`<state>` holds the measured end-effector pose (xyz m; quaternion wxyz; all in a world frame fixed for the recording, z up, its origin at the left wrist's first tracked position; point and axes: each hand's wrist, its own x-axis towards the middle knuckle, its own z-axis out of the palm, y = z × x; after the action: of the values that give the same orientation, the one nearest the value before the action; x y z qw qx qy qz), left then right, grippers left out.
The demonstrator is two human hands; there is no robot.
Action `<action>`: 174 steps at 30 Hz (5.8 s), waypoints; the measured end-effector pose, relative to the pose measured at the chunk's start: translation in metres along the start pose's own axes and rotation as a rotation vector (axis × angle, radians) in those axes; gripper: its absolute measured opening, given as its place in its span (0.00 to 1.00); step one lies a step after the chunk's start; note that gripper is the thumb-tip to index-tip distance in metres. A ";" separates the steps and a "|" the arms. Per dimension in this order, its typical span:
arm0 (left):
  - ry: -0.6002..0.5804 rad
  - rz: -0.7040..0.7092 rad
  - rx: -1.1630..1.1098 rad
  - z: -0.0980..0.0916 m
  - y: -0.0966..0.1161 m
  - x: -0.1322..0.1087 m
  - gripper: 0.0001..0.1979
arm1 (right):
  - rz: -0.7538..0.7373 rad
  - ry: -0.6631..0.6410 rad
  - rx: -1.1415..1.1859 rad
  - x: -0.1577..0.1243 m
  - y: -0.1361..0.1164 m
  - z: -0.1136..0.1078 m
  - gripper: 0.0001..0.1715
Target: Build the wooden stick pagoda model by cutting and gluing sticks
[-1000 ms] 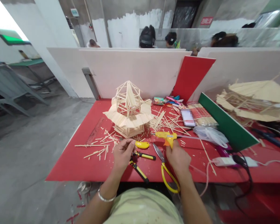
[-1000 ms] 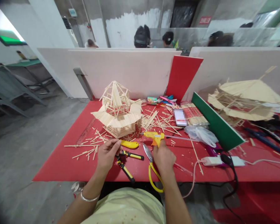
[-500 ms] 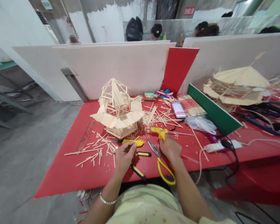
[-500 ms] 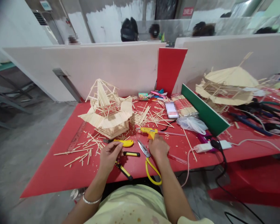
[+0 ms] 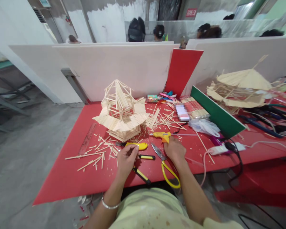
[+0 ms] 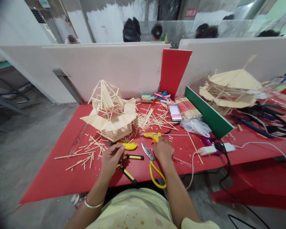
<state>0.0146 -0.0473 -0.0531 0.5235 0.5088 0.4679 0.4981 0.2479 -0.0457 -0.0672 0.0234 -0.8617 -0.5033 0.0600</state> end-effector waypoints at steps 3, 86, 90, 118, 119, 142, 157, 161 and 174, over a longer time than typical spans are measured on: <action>0.004 0.000 0.000 -0.001 0.002 0.001 0.12 | -0.027 0.024 -0.013 -0.003 0.000 -0.005 0.26; 0.106 0.215 0.354 -0.033 0.008 0.003 0.18 | -0.867 -0.082 0.799 -0.067 -0.106 -0.021 0.05; 0.068 0.210 0.363 -0.034 0.011 0.002 0.18 | -0.888 -0.124 0.823 -0.065 -0.106 -0.020 0.07; 0.338 0.108 0.187 -0.053 0.022 0.009 0.19 | -0.601 0.033 0.776 -0.056 -0.089 -0.011 0.19; 0.361 0.118 0.205 -0.057 0.022 0.010 0.21 | -0.584 0.052 0.733 -0.052 -0.084 -0.011 0.19; 0.276 0.111 0.155 -0.063 0.013 0.013 0.11 | -0.646 0.048 0.479 -0.050 -0.083 -0.012 0.12; 0.259 0.102 0.171 -0.057 0.017 0.011 0.13 | -0.649 0.053 0.492 -0.054 -0.082 -0.022 0.14; 0.242 0.096 0.152 -0.057 0.015 0.011 0.12 | -0.648 0.035 0.489 -0.054 -0.083 -0.024 0.14; 0.221 0.071 0.162 -0.058 0.006 0.011 0.14 | -0.654 0.046 0.495 -0.055 -0.084 -0.023 0.14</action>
<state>-0.0429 -0.0324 -0.0495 0.4081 0.5077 0.5429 0.5301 0.1513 -0.0519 -0.0317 0.2589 -0.6257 -0.7206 0.1494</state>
